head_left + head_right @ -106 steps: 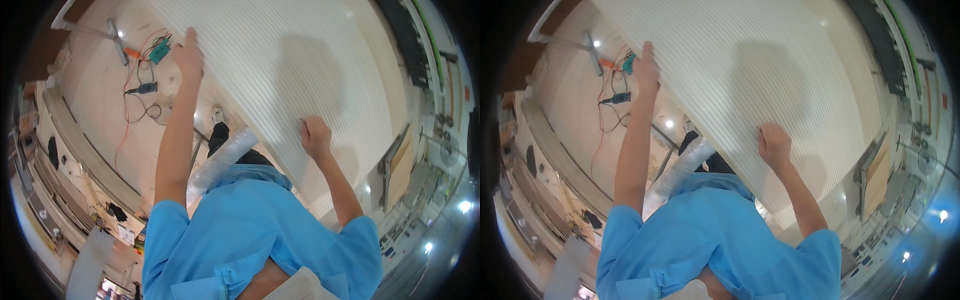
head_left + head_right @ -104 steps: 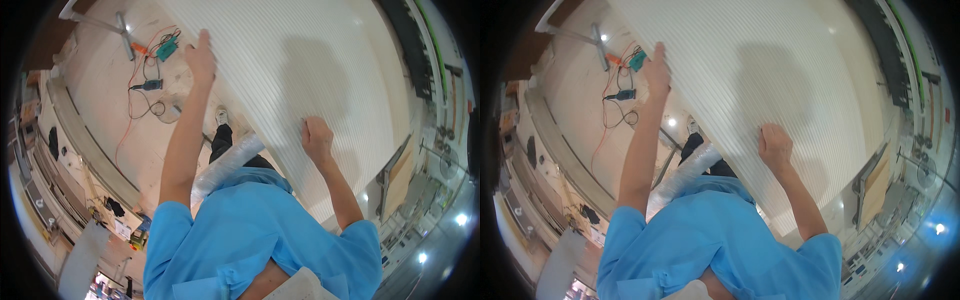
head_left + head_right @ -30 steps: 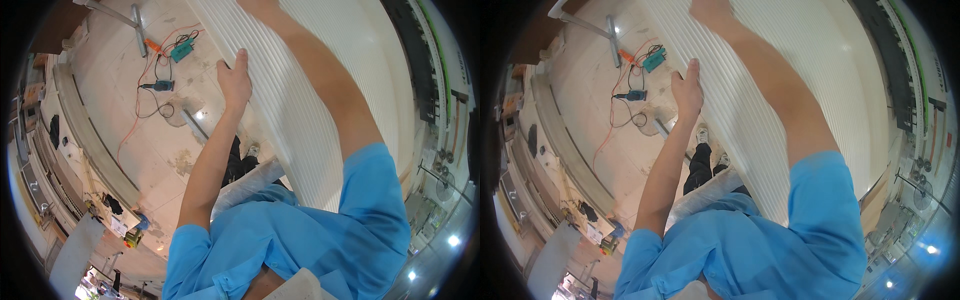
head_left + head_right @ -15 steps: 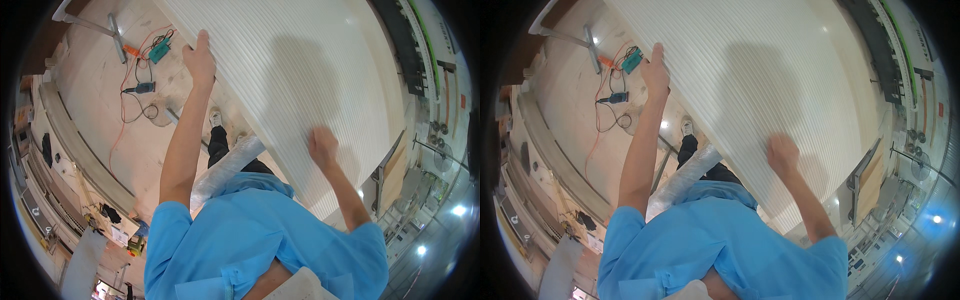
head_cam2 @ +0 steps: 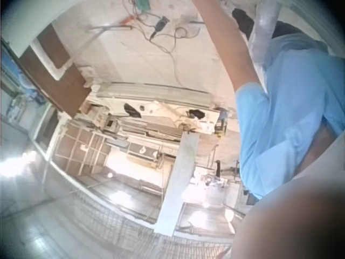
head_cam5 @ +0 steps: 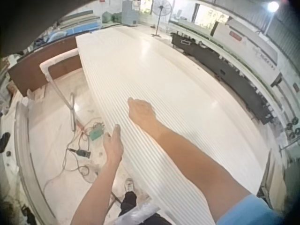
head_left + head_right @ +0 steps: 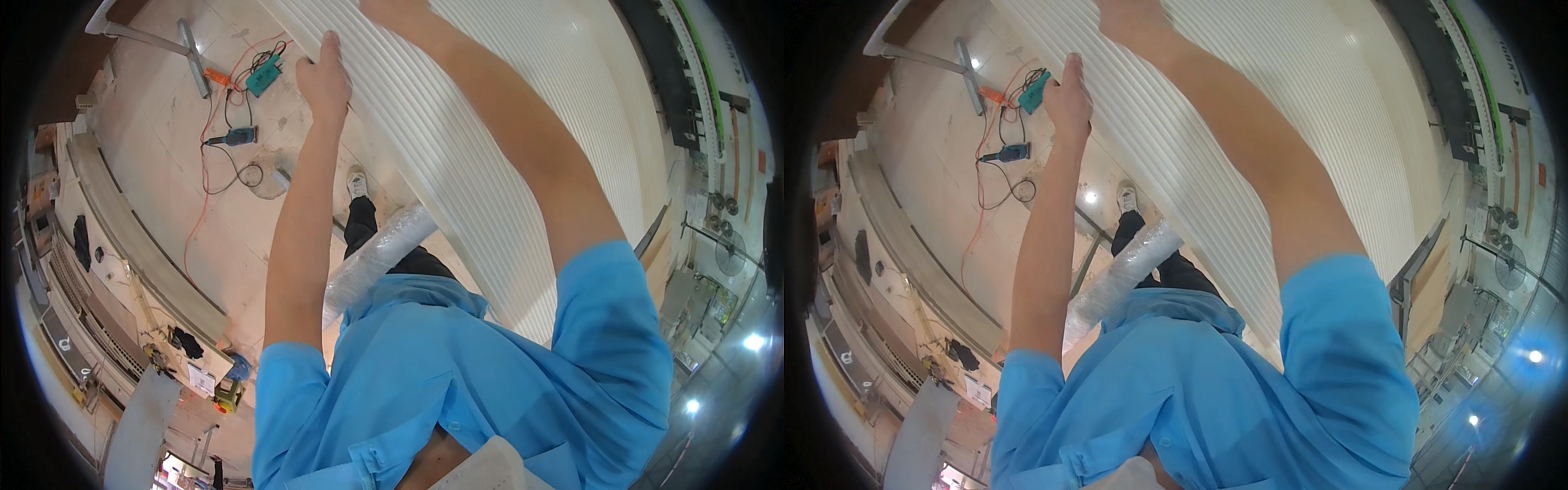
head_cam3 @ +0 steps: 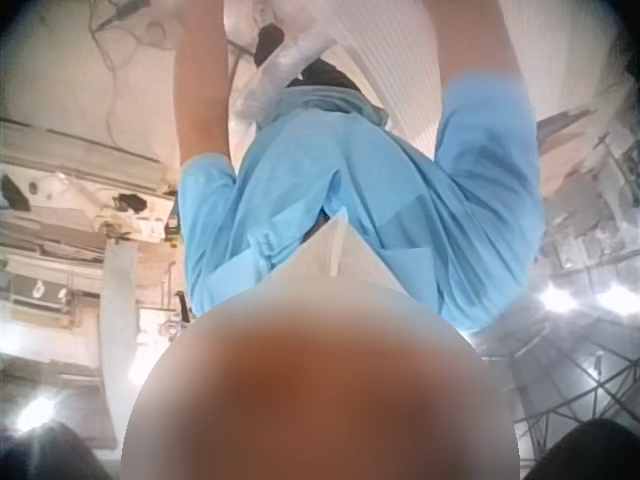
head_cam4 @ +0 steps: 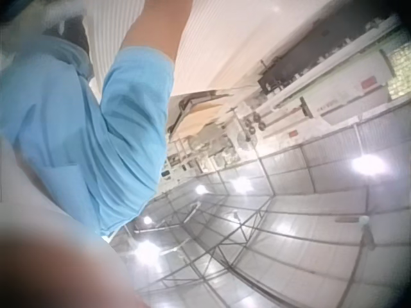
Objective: The person sands a large white corrugated plastic sheet on a workbench using a sanding block. They repeatedly rub the surface with the block, occasionally adjusting the sanding block and repositioning their hands to cover different areas of the sheet.
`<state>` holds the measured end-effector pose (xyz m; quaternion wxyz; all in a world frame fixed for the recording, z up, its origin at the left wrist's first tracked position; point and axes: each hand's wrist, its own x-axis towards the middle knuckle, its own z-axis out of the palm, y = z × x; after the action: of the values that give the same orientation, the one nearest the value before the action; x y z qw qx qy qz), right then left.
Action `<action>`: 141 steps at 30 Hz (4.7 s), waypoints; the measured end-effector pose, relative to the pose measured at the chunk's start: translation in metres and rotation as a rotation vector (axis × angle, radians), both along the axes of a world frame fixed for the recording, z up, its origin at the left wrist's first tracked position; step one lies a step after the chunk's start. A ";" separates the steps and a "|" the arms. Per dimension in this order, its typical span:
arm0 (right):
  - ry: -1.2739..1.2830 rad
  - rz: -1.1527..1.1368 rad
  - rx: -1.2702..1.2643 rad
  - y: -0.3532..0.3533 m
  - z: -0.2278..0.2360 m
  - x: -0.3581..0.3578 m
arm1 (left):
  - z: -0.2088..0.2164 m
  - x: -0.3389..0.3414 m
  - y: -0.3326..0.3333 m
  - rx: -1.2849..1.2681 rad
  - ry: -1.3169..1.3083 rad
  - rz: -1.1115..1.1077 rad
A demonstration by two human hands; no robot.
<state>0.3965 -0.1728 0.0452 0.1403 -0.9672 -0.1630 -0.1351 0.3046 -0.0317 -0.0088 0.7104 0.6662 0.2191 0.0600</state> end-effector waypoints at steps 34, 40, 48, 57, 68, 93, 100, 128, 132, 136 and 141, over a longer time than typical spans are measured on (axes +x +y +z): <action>-0.110 -0.042 0.013 0.030 0.014 0.067 | 0.002 -0.005 -0.001 -0.075 -0.040 0.004; 0.061 -0.095 -0.022 -0.038 -0.006 -0.043 | 0.003 -0.005 0.000 0.026 -0.026 0.032; 0.083 -0.291 -0.112 -0.165 0.031 -0.407 | -0.004 -0.002 -0.002 -0.171 -0.078 0.006; 0.172 -0.165 -0.039 -0.049 0.011 -0.097 | -0.004 0.001 0.002 -0.107 -0.136 -0.031; -0.021 -0.157 -0.036 -0.137 0.018 -0.312 | -0.012 0.011 0.005 -0.009 -0.048 0.034; 0.052 -0.088 -0.017 -0.056 0.009 -0.076 | 0.003 -0.008 -0.006 -0.108 -0.029 0.014; -0.185 -0.052 0.063 0.030 0.011 0.090 | 0.008 -0.008 -0.003 -0.043 -0.016 0.018; 0.211 -0.171 -0.050 -0.080 0.013 -0.143 | -0.023 0.013 0.009 -0.071 -0.061 -0.015; 0.191 -0.276 -0.105 -0.148 0.032 -0.327 | -0.021 0.019 0.009 0.084 0.081 0.031; 0.222 -0.376 0.062 -0.175 0.029 -0.388 | -0.007 0.007 0.005 -0.053 0.017 -0.024; 0.117 -0.344 0.068 -0.165 0.025 -0.352 | 0.002 0.004 0.003 -0.141 -0.003 0.000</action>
<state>0.0446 -0.3380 0.0701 0.1572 -0.9817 0.0177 -0.1062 0.3085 -0.0290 -0.0066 0.7557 0.6144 0.2220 0.0454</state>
